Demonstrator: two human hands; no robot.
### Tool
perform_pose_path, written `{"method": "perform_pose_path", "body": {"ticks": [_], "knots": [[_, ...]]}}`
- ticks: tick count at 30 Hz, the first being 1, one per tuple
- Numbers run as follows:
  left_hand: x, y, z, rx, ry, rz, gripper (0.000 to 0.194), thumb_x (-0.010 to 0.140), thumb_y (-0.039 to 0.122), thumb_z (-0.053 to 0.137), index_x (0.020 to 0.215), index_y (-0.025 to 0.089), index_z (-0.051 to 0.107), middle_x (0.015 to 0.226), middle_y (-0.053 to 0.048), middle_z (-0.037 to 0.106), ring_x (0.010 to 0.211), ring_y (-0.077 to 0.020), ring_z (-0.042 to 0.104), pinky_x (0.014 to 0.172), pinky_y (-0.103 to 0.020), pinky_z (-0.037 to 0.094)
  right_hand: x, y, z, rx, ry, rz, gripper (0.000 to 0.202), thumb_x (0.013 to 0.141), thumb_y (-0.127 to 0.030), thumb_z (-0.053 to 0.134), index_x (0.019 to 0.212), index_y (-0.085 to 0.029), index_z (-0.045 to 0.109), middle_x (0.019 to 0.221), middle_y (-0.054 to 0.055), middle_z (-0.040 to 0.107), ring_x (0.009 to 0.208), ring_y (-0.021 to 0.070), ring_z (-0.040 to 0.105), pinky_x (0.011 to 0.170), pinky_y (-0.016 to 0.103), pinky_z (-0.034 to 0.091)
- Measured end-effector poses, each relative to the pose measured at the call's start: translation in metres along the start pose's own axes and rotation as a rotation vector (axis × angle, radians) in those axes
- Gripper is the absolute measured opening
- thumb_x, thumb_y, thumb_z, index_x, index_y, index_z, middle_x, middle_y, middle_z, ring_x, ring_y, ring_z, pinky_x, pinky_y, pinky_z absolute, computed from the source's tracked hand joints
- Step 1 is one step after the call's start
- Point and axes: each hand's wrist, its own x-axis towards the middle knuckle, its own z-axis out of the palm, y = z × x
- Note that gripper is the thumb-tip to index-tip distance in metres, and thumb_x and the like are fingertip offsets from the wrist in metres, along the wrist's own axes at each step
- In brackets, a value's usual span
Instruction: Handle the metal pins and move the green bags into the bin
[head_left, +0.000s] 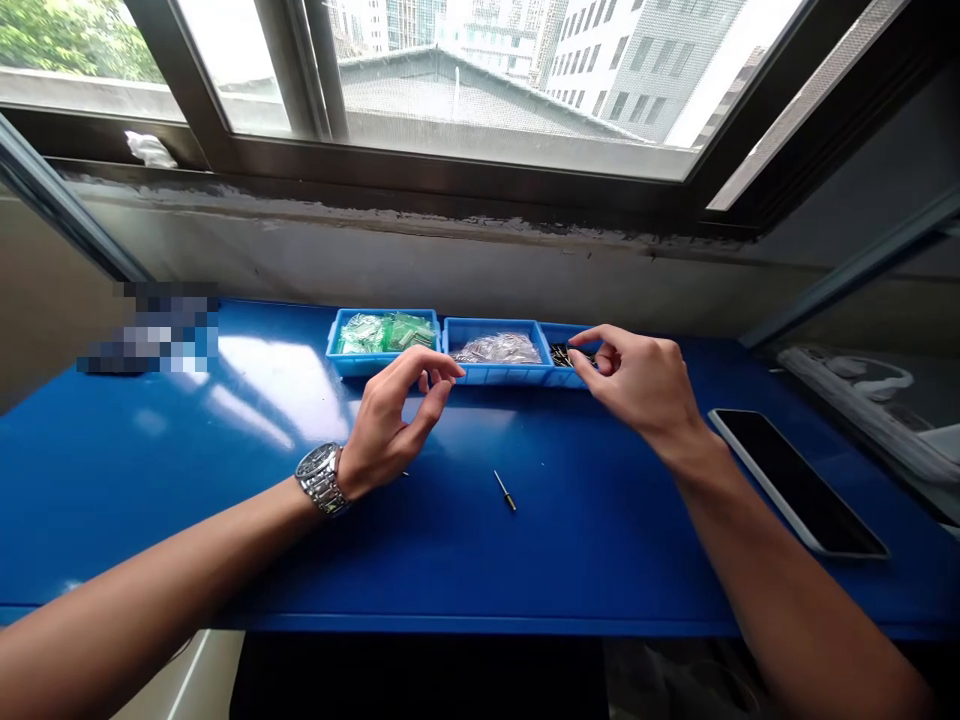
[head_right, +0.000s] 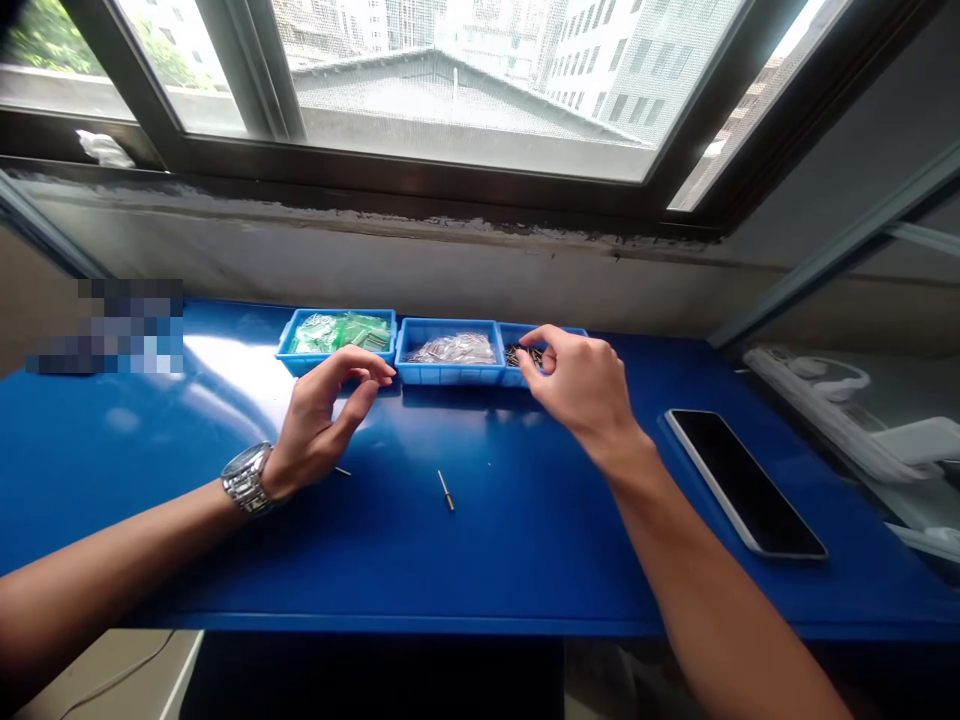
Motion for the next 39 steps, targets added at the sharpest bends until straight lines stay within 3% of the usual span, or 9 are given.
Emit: {"method": "perform_pose_path", "body": {"ticks": [2, 6, 9, 23, 27, 32, 39], "knots": [[0.000, -0.001, 0.000, 0.003, -0.004, -0.007, 0.013, 0.103, 0.023, 0.052, 0.108, 0.018, 0.063, 0.102, -0.007, 0.068, 0.092, -0.0186, 0.064, 0.081, -0.035, 0.052, -0.004, -0.010, 0.001, 0.178, -0.182, -0.078, 0.018, 0.091, -0.030, 0.068, 0.103, -0.020, 0.077, 0.062, -0.003, 0.054, 0.054, 0.0122, 0.050, 0.053, 0.025, 0.037], [-0.001, -0.001, 0.001, 0.014, -0.012, -0.016, 0.013, 0.103, 0.023, 0.052, 0.108, 0.018, 0.064, 0.101, -0.007, 0.069, 0.090, -0.0184, 0.064, 0.080, -0.035, 0.052, -0.016, -0.038, 0.006, 0.535, -0.812, -0.220, 0.019, 0.094, -0.029, 0.065, 0.107, -0.021, 0.077, 0.063, -0.004, 0.054, 0.053, 0.0101, 0.047, 0.049, 0.021, 0.038], [-0.001, -0.001, 0.001, 0.024, -0.019, -0.018, 0.012, 0.102, 0.022, 0.053, 0.108, 0.018, 0.064, 0.101, -0.006, 0.069, 0.089, -0.0180, 0.064, 0.079, -0.035, 0.051, -0.021, -0.048, 0.010, 0.568, -0.975, -0.269, 0.018, 0.092, -0.023, 0.066, 0.105, -0.023, 0.078, 0.060, -0.006, 0.051, 0.051, 0.0093, 0.046, 0.048, 0.021, 0.037], [-0.001, -0.002, 0.002, 0.009, -0.066, -0.022, 0.012, 0.101, 0.020, 0.054, 0.109, 0.018, 0.063, 0.101, -0.006, 0.069, 0.088, -0.0173, 0.064, 0.079, -0.033, 0.052, -0.023, -0.047, 0.015, 0.450, -0.919, -0.324, 0.005, 0.090, -0.019, 0.067, 0.087, -0.019, 0.071, 0.058, -0.006, 0.054, 0.048, 0.0078, 0.044, 0.047, 0.020, 0.029], [-0.002, -0.003, 0.002, 0.011, -0.113, -0.035, 0.015, 0.101, 0.021, 0.054, 0.112, 0.017, 0.063, 0.102, -0.006, 0.067, 0.091, -0.0181, 0.063, 0.081, -0.034, 0.050, -0.024, -0.048, 0.019, 0.381, -0.747, -0.280, 0.005, 0.094, -0.023, 0.064, 0.093, -0.019, 0.068, 0.060, -0.006, 0.050, 0.050, 0.0087, 0.043, 0.050, 0.021, 0.030], [-0.002, -0.004, 0.003, 0.089, -0.247, 0.040, 0.023, 0.095, 0.023, 0.065, 0.116, 0.016, 0.062, 0.108, -0.008, 0.065, 0.099, -0.0209, 0.060, 0.088, -0.035, 0.050, -0.028, -0.049, 0.025, 0.467, -0.527, -0.207, 0.004, 0.094, -0.023, 0.063, 0.095, -0.020, 0.064, 0.059, -0.008, 0.043, 0.050, 0.0088, 0.038, 0.051, 0.021, 0.032], [-0.002, -0.005, 0.006, 0.130, -0.277, 0.112, 0.004, 0.095, 0.019, 0.067, 0.100, 0.018, 0.067, 0.099, -0.006, 0.068, 0.094, -0.0205, 0.059, 0.090, -0.035, 0.050, -0.032, -0.054, 0.029, 0.522, -0.515, -0.202, 0.007, 0.095, -0.026, 0.062, 0.096, -0.019, 0.063, 0.060, -0.008, 0.043, 0.051, 0.0085, 0.038, 0.050, 0.021, 0.032]]}}
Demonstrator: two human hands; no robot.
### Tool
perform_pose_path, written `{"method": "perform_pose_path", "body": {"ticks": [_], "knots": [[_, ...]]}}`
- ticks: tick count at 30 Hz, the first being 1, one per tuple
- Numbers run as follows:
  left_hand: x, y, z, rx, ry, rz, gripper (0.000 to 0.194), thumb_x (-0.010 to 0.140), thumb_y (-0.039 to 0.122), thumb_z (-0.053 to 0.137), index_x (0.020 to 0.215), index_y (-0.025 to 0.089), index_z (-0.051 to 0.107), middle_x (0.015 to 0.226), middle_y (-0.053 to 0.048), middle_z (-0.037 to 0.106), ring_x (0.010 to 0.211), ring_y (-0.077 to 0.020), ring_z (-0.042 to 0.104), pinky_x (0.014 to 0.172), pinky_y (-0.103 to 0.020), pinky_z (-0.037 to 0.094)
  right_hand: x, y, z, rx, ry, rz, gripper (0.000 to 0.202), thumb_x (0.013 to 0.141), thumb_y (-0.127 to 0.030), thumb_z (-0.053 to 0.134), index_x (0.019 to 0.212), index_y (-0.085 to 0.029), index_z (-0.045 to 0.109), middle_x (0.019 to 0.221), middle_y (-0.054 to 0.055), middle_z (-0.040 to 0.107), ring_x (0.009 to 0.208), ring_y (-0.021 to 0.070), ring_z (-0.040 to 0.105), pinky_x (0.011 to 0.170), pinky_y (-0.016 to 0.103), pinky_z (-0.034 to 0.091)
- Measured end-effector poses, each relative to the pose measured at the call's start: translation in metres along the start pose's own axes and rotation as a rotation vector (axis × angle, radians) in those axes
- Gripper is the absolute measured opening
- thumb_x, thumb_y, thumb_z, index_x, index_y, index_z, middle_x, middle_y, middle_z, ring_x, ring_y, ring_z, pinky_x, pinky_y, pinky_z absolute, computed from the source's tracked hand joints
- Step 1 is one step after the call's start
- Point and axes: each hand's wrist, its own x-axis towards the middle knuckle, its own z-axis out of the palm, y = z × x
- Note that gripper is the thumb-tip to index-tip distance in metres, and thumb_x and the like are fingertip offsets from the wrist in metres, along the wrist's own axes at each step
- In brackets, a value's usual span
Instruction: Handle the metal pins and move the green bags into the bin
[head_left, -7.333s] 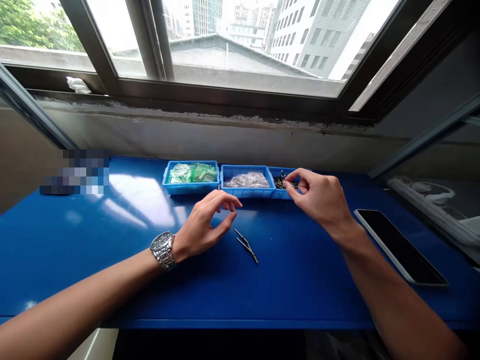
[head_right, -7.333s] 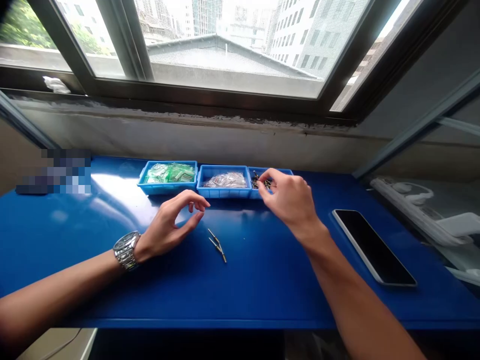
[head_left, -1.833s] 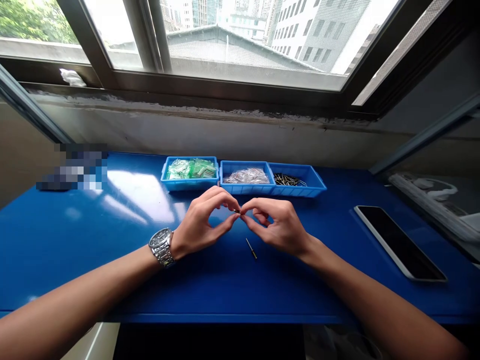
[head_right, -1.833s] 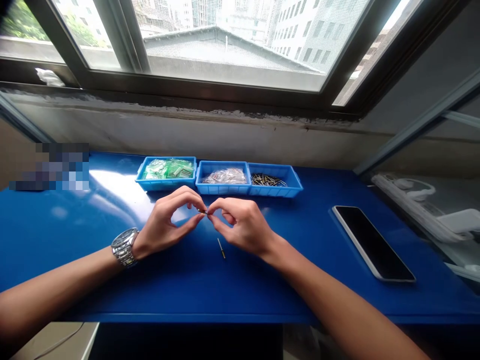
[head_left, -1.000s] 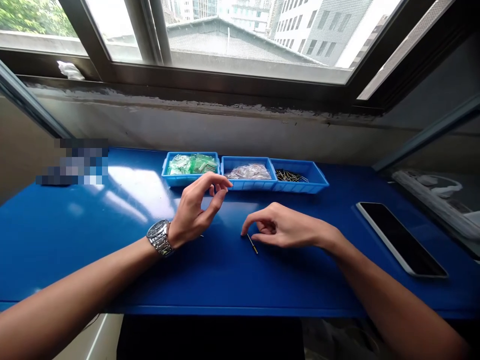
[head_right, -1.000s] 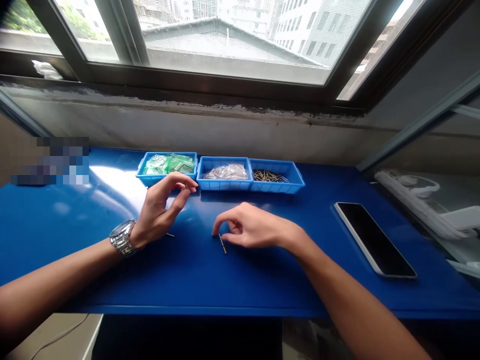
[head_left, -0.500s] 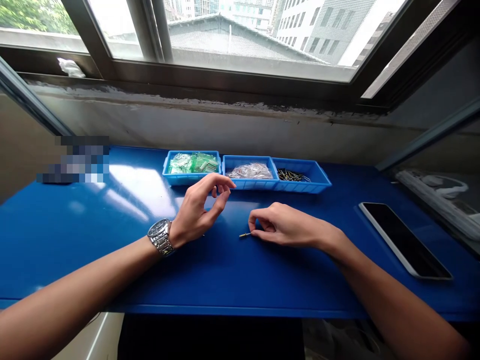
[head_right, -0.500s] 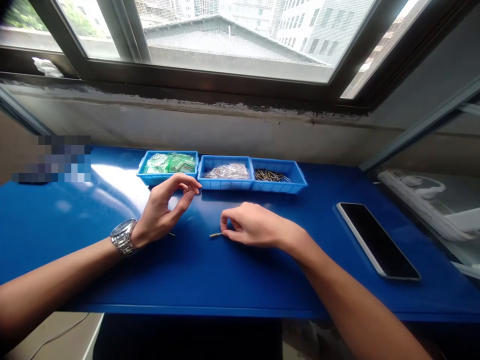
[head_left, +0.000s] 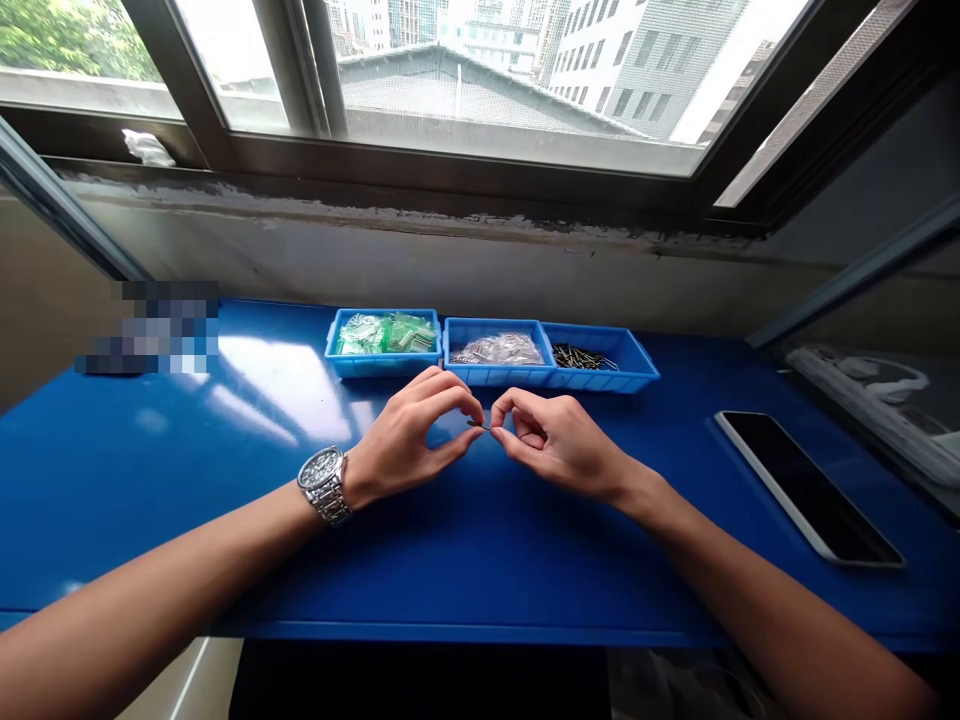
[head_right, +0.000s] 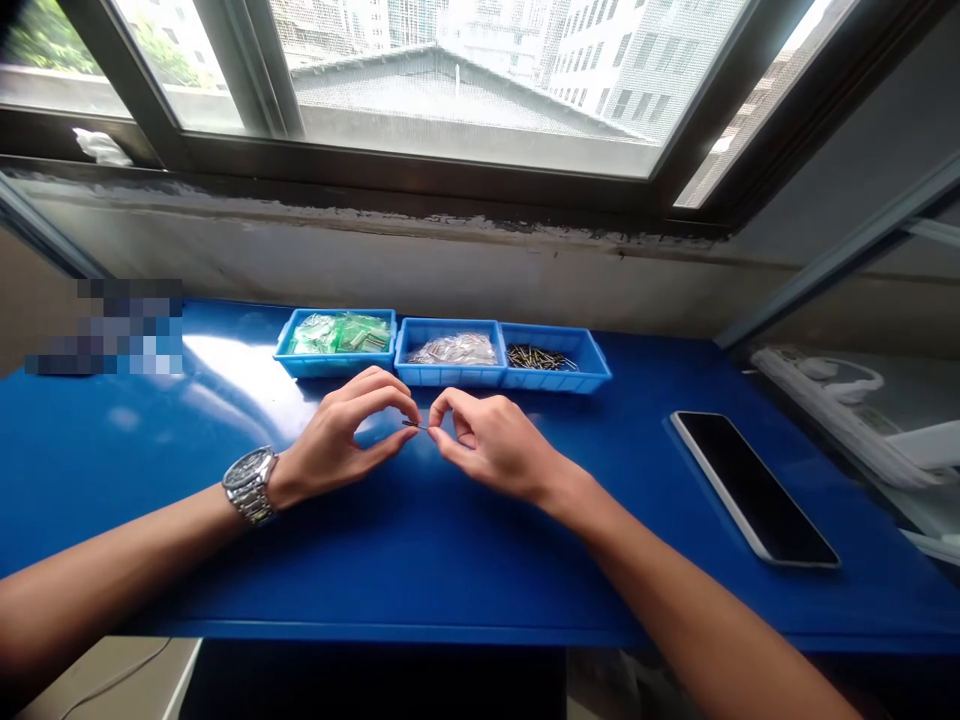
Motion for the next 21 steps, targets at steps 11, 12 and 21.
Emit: {"method": "perform_pose_path", "body": {"ticks": [11, 12, 21], "knots": [[0.001, 0.001, 0.000, -0.037, 0.030, -0.016, 0.005, 0.092, 0.014, 0.070, 0.095, 0.017, 0.067, 0.094, -0.004, 0.069, 0.090, -0.0184, 0.060, 0.087, -0.032, 0.050, -0.001, 0.000, 0.004, -0.058, 0.051, -0.051, 0.007, 0.093, -0.025, 0.064, 0.096, -0.019, 0.065, 0.059, -0.009, 0.039, 0.049, 0.0073, 0.036, 0.050, 0.020, 0.030], [0.001, 0.001, 0.000, -0.042, 0.035, -0.019, 0.005, 0.092, 0.014, 0.070, 0.094, 0.017, 0.067, 0.094, -0.004, 0.069, 0.090, -0.0182, 0.060, 0.086, -0.032, 0.050, -0.001, 0.000, 0.004, -0.068, 0.073, -0.068, 0.005, 0.092, -0.023, 0.065, 0.095, -0.019, 0.066, 0.059, -0.009, 0.039, 0.049, 0.0071, 0.036, 0.050, 0.020, 0.031], [0.000, 0.000, 0.001, -0.078, -0.001, -0.005, 0.004, 0.094, 0.017, 0.069, 0.096, 0.017, 0.066, 0.095, -0.005, 0.068, 0.090, -0.0184, 0.060, 0.087, -0.032, 0.050, -0.003, -0.011, 0.011, -0.134, 0.328, -0.290, 0.004, 0.092, -0.019, 0.068, 0.095, -0.018, 0.070, 0.061, -0.007, 0.046, 0.051, 0.0074, 0.038, 0.054, 0.021, 0.035]]}}
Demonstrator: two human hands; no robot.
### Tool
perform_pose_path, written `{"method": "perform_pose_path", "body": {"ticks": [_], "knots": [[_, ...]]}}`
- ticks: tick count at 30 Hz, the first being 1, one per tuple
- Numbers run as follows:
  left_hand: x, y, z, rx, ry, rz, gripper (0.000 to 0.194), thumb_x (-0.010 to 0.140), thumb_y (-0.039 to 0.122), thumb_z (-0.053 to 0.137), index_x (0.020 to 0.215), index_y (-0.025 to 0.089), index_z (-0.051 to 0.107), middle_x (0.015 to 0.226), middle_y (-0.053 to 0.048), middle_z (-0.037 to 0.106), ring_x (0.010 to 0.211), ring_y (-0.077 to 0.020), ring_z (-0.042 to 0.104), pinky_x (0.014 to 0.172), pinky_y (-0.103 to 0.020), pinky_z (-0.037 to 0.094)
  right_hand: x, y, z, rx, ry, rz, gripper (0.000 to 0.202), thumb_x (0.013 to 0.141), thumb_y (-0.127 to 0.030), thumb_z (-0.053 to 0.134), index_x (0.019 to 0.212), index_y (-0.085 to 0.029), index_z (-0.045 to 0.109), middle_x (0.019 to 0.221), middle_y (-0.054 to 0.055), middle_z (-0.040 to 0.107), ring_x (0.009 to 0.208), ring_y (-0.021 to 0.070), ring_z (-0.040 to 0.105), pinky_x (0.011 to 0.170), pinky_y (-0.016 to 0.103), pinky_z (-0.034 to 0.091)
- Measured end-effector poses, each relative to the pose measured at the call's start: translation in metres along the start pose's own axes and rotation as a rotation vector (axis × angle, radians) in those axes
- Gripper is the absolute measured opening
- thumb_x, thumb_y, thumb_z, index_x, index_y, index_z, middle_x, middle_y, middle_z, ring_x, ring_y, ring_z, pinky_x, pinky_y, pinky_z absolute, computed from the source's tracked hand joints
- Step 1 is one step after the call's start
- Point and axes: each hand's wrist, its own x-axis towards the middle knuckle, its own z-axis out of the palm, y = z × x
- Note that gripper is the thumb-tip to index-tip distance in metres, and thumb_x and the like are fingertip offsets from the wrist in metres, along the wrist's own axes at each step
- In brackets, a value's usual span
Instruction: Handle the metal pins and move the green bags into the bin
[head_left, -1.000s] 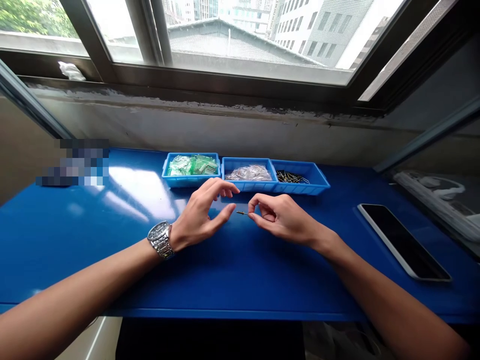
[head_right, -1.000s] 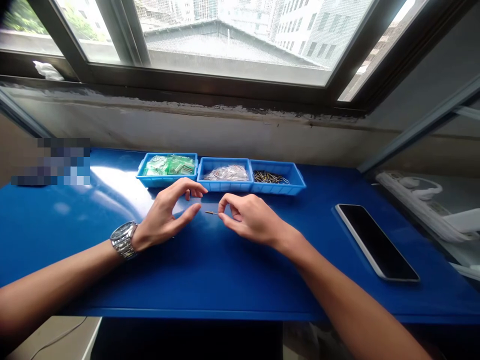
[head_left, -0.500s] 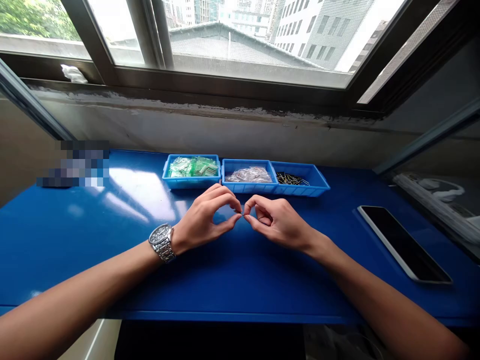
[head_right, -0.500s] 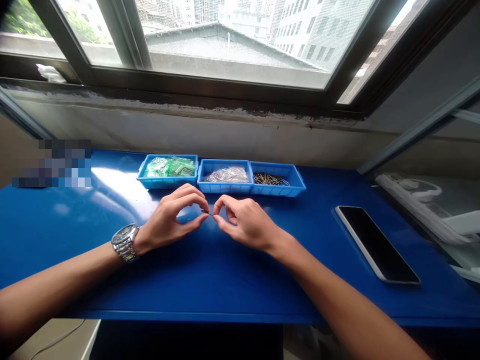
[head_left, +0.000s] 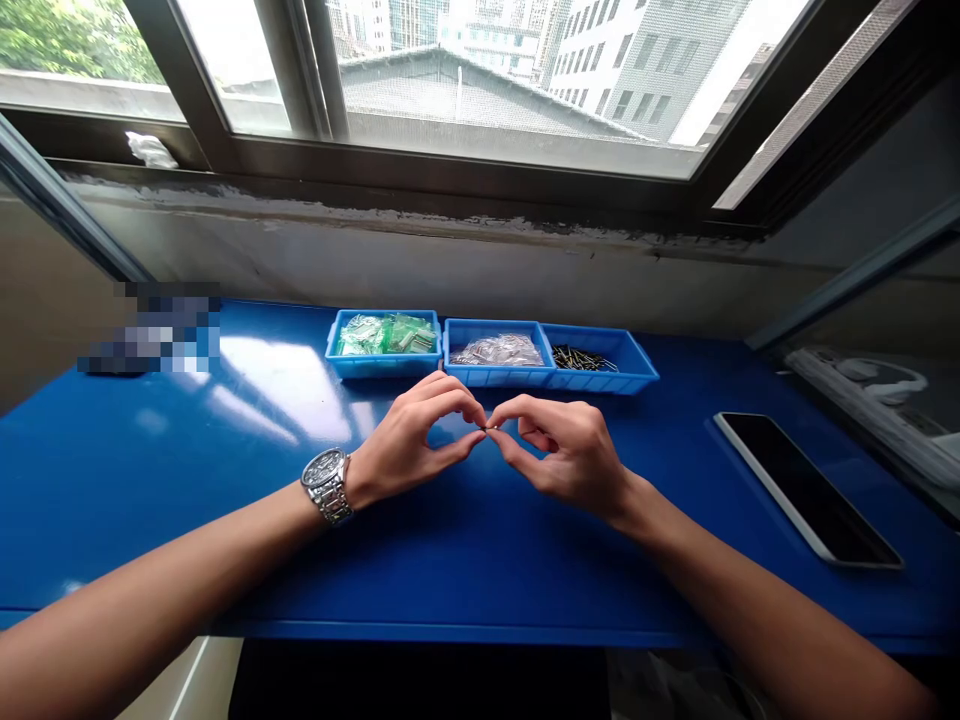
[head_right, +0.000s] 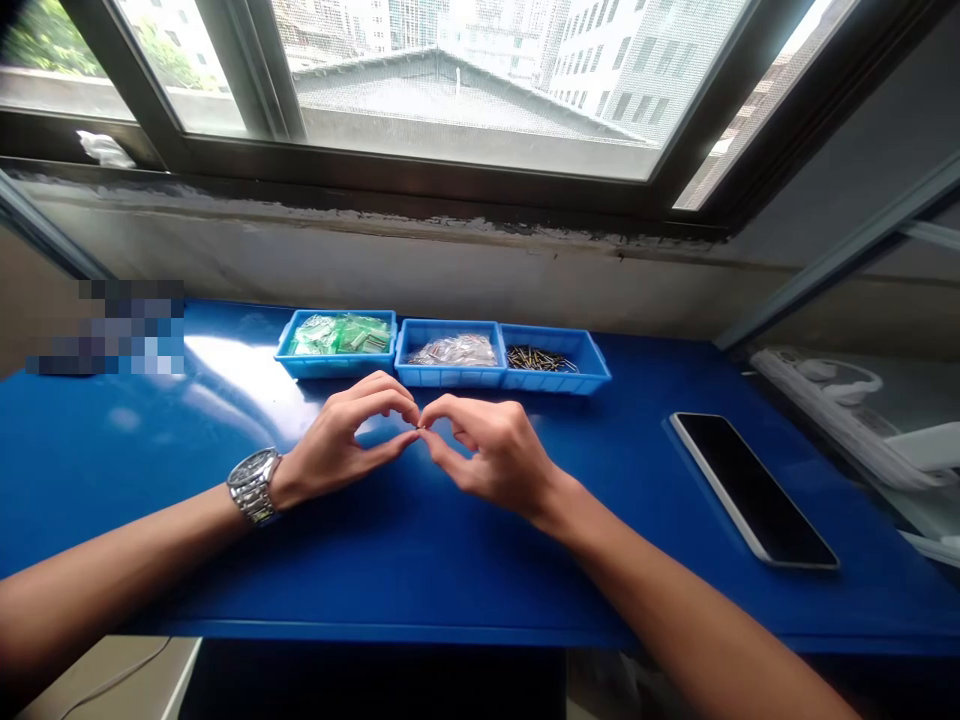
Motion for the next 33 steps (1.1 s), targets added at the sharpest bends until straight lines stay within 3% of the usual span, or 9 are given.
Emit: {"method": "perform_pose_path", "body": {"ticks": [4, 10, 16, 22, 28, 33], "knots": [[0.000, 0.003, 0.001, -0.033, -0.037, 0.027, 0.006, 0.093, 0.013, 0.066, 0.096, 0.016, 0.064, 0.097, -0.006, 0.068, 0.091, -0.0187, 0.060, 0.086, -0.033, 0.050, -0.001, -0.006, 0.001, 0.021, 0.008, -0.063, 0.005, 0.091, -0.015, 0.068, 0.095, -0.017, 0.070, 0.061, -0.007, 0.046, 0.051, 0.0071, 0.037, 0.054, 0.021, 0.036], [0.000, 0.006, 0.000, -0.008, 0.052, -0.022, 0.007, 0.092, 0.011, 0.065, 0.096, 0.017, 0.064, 0.095, -0.005, 0.067, 0.090, -0.0181, 0.060, 0.085, -0.032, 0.051, 0.001, -0.002, -0.002, 0.025, 0.015, 0.089, 0.002, 0.090, -0.018, 0.069, 0.092, -0.017, 0.069, 0.061, -0.008, 0.039, 0.051, 0.0064, 0.038, 0.053, 0.020, 0.036], [0.000, 0.007, 0.000, -0.003, 0.082, 0.016, 0.010, 0.090, 0.010, 0.066, 0.096, 0.017, 0.064, 0.094, -0.005, 0.068, 0.090, -0.0184, 0.062, 0.085, -0.033, 0.052, 0.000, 0.003, 0.005, 0.110, -0.099, 0.140, 0.006, 0.090, -0.017, 0.069, 0.096, -0.019, 0.071, 0.061, -0.008, 0.039, 0.052, 0.0063, 0.039, 0.052, 0.020, 0.033], [0.000, 0.004, -0.001, 0.001, 0.105, 0.016, 0.006, 0.093, 0.014, 0.068, 0.097, 0.018, 0.065, 0.093, -0.005, 0.067, 0.089, -0.0180, 0.061, 0.082, -0.031, 0.051, 0.000, 0.001, 0.003, 0.028, -0.020, 0.148, 0.004, 0.090, -0.019, 0.069, 0.092, -0.018, 0.072, 0.060, -0.008, 0.039, 0.050, 0.0067, 0.040, 0.053, 0.021, 0.035], [0.000, 0.002, 0.000, 0.003, 0.069, 0.028, 0.004, 0.096, 0.017, 0.068, 0.098, 0.017, 0.065, 0.092, -0.004, 0.067, 0.088, -0.0180, 0.060, 0.083, -0.032, 0.050, 0.001, -0.007, 0.001, -0.027, 0.104, 0.007, 0.004, 0.093, -0.020, 0.069, 0.091, -0.017, 0.070, 0.059, -0.007, 0.045, 0.048, 0.0069, 0.040, 0.050, 0.021, 0.036], [0.000, 0.005, 0.001, -0.029, -0.021, 0.078, 0.003, 0.096, 0.016, 0.065, 0.098, 0.017, 0.063, 0.094, -0.006, 0.068, 0.088, -0.0187, 0.060, 0.082, -0.033, 0.051, 0.000, -0.012, 0.002, -0.014, 0.091, -0.099, 0.002, 0.093, -0.020, 0.069, 0.092, -0.018, 0.069, 0.062, -0.005, 0.054, 0.049, 0.0071, 0.041, 0.050, 0.022, 0.037]]}}
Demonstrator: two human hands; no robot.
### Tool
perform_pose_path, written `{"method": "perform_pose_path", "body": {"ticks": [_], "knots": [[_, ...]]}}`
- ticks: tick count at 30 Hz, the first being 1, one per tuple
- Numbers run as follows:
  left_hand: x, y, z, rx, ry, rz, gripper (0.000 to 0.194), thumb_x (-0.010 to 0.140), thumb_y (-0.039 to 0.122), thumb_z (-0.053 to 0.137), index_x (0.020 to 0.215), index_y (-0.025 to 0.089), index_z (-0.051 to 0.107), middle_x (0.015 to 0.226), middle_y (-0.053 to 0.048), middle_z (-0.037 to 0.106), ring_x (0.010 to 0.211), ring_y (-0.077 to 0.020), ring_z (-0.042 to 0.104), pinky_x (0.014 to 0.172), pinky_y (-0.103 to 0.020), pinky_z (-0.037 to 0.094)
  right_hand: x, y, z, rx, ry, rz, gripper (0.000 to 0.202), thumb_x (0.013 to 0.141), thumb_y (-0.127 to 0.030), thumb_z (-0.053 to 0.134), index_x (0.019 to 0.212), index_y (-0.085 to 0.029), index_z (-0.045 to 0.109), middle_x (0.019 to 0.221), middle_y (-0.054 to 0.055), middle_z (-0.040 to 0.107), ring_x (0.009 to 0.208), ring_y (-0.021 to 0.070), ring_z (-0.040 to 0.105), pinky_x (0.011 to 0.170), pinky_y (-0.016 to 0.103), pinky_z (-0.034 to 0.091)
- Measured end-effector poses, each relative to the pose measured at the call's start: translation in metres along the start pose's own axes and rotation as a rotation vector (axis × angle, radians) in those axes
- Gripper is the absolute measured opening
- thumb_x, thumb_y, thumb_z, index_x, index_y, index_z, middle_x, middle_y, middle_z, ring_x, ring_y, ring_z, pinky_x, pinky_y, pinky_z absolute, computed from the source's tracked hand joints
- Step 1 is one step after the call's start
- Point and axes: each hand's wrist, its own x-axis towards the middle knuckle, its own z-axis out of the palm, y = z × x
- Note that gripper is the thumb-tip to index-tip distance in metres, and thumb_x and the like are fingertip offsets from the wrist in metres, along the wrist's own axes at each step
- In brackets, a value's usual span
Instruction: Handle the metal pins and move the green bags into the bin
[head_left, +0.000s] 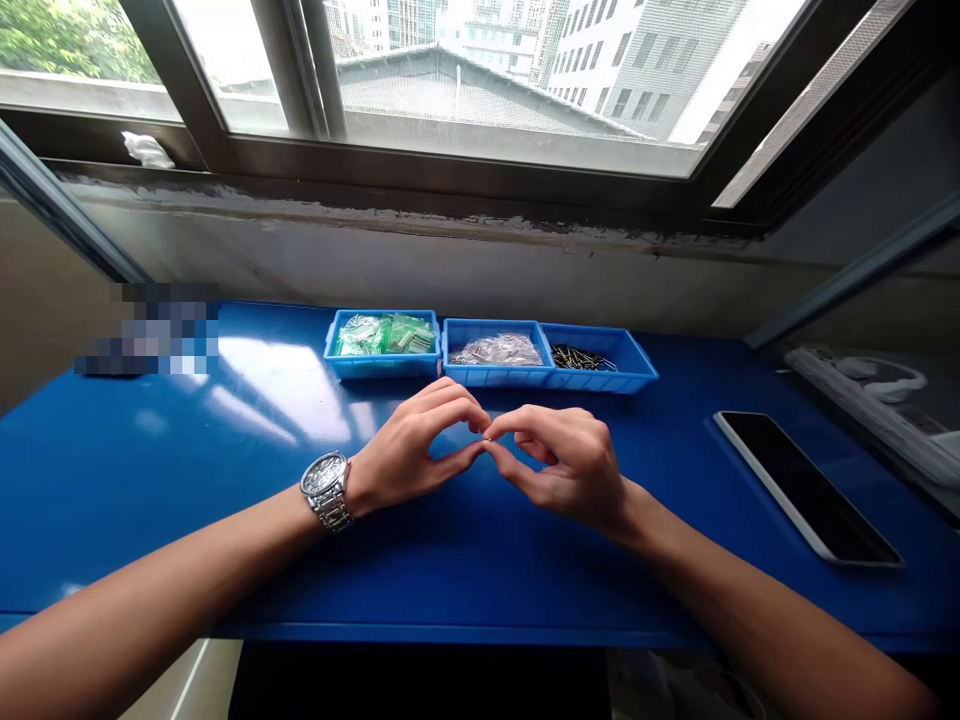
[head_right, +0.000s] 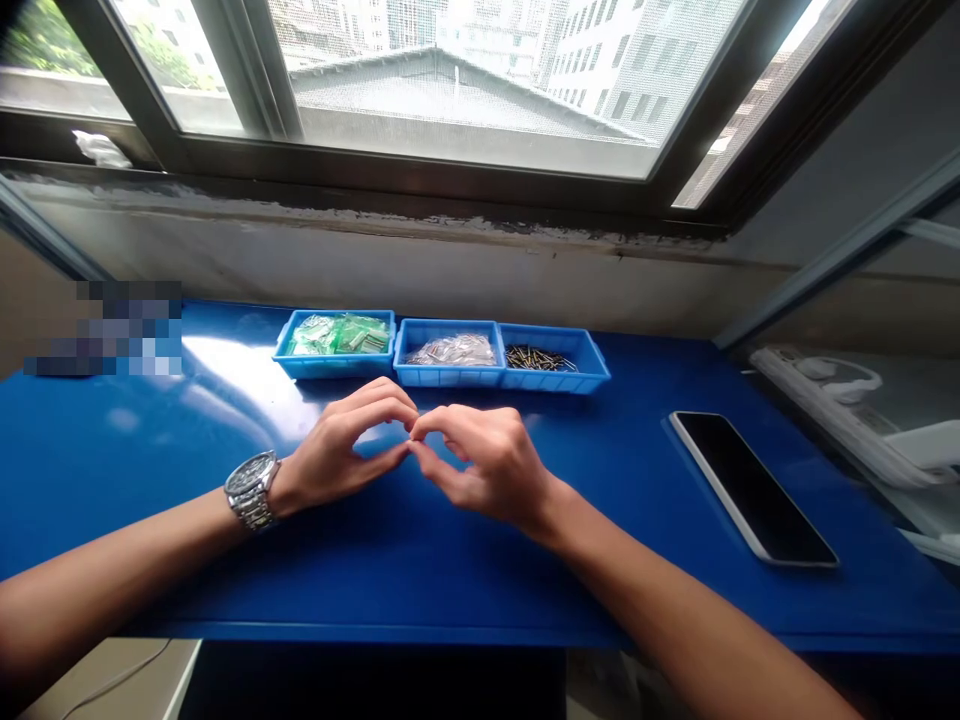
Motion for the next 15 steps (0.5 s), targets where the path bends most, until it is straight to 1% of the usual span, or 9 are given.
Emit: {"method": "perform_pose_path", "body": {"ticks": [2, 5, 8, 10, 12, 15], "knots": [[0.000, 0.001, -0.001, 0.002, 0.014, -0.014, 0.003, 0.096, 0.016, 0.065, 0.099, 0.017, 0.064, 0.094, -0.006, 0.068, 0.089, -0.0190, 0.060, 0.083, -0.034, 0.051, 0.000, 0.001, -0.001, 0.013, 0.005, 0.044, 0.003, 0.092, -0.020, 0.069, 0.091, -0.018, 0.069, 0.061, -0.006, 0.051, 0.049, 0.0071, 0.041, 0.050, 0.022, 0.037], [-0.001, 0.001, -0.002, 0.013, 0.092, -0.052, 0.006, 0.094, 0.015, 0.067, 0.098, 0.018, 0.065, 0.093, -0.006, 0.068, 0.089, -0.0187, 0.061, 0.083, -0.033, 0.052, 0.000, 0.005, -0.004, 0.032, 0.004, 0.146, 0.005, 0.092, -0.022, 0.070, 0.091, -0.018, 0.071, 0.058, -0.007, 0.043, 0.049, 0.0076, 0.040, 0.051, 0.022, 0.037], [-0.001, 0.002, -0.002, 0.007, 0.144, -0.048, 0.007, 0.092, 0.013, 0.068, 0.098, 0.017, 0.065, 0.092, -0.005, 0.067, 0.088, -0.0182, 0.061, 0.081, -0.032, 0.052, 0.000, 0.010, -0.003, 0.060, -0.059, 0.217, 0.007, 0.092, -0.024, 0.070, 0.092, -0.017, 0.073, 0.058, -0.008, 0.038, 0.050, 0.0078, 0.039, 0.052, 0.022, 0.036], [0.000, 0.003, -0.002, 0.005, 0.142, -0.038, 0.008, 0.092, 0.012, 0.067, 0.098, 0.017, 0.065, 0.092, -0.005, 0.067, 0.088, -0.0182, 0.062, 0.082, -0.033, 0.052, -0.001, 0.012, 0.000, 0.091, -0.114, 0.238, 0.007, 0.092, -0.023, 0.070, 0.094, -0.018, 0.073, 0.059, -0.008, 0.038, 0.050, 0.0076, 0.039, 0.052, 0.022, 0.035], [0.000, 0.004, -0.002, 0.007, 0.132, -0.037, 0.007, 0.093, 0.012, 0.066, 0.098, 0.017, 0.065, 0.092, -0.006, 0.067, 0.088, -0.0182, 0.062, 0.083, -0.033, 0.053, -0.001, 0.013, 0.002, 0.111, -0.142, 0.238, 0.007, 0.093, -0.023, 0.069, 0.096, -0.018, 0.073, 0.060, -0.008, 0.039, 0.051, 0.0074, 0.039, 0.052, 0.021, 0.035], [0.001, 0.004, -0.002, 0.011, 0.136, -0.043, 0.007, 0.093, 0.012, 0.066, 0.098, 0.017, 0.066, 0.092, -0.005, 0.068, 0.088, -0.0181, 0.062, 0.084, -0.033, 0.053, -0.001, 0.013, 0.002, 0.082, -0.120, 0.222, 0.007, 0.093, -0.022, 0.068, 0.095, -0.018, 0.073, 0.060, -0.007, 0.040, 0.051, 0.0074, 0.040, 0.052, 0.021, 0.035]]}}
